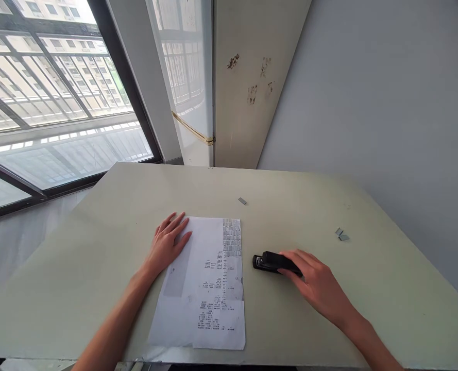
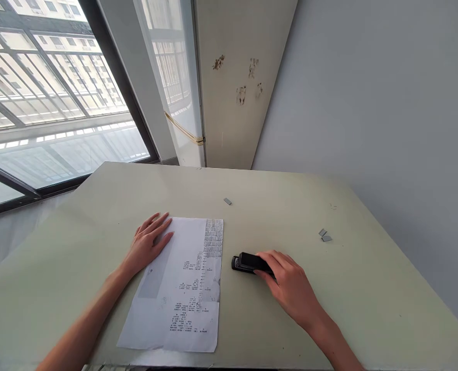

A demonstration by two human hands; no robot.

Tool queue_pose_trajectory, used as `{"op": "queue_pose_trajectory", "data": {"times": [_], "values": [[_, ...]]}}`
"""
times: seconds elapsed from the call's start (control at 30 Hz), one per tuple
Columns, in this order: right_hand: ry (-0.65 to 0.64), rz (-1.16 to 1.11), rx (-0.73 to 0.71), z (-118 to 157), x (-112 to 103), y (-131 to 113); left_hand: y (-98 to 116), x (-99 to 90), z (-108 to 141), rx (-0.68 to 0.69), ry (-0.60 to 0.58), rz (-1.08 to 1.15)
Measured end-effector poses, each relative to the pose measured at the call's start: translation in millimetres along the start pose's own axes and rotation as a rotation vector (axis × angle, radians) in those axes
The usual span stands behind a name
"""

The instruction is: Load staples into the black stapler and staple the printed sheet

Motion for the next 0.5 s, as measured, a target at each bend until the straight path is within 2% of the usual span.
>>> {"op": "queue_pose_trajectory", "data": {"times": [0.17, 0.3, 0.37, 0.5], "values": [[0.037, 0.035, -0.016, 15.7, 8.3, 7.1, 1.3, -1.5, -0.8, -0.040, 0.046, -0.017], [0.054, -0.048, 0.022, 19.2, 8.3, 5.4, 1.3, -2.0, -1.5, -0.086, 0.052, 0.003], [0.067, -0.127, 0.104, 24.2, 8.9, 7.9, 0.8, -2.2, -1.6, -0.109, 0.045, 0.013], [0.174, -0.276, 0.379, 43.0, 15.0, 17.8, 1.7, -3.2, -2.3, -0.102, 0.043, 0.019]]}}
Point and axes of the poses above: each hand's wrist, its own z-axis away from the middle knuckle, its own x-axis out of the palm, y = z × x, the point moved 3 cm from there along -z, towards the middle knuckle
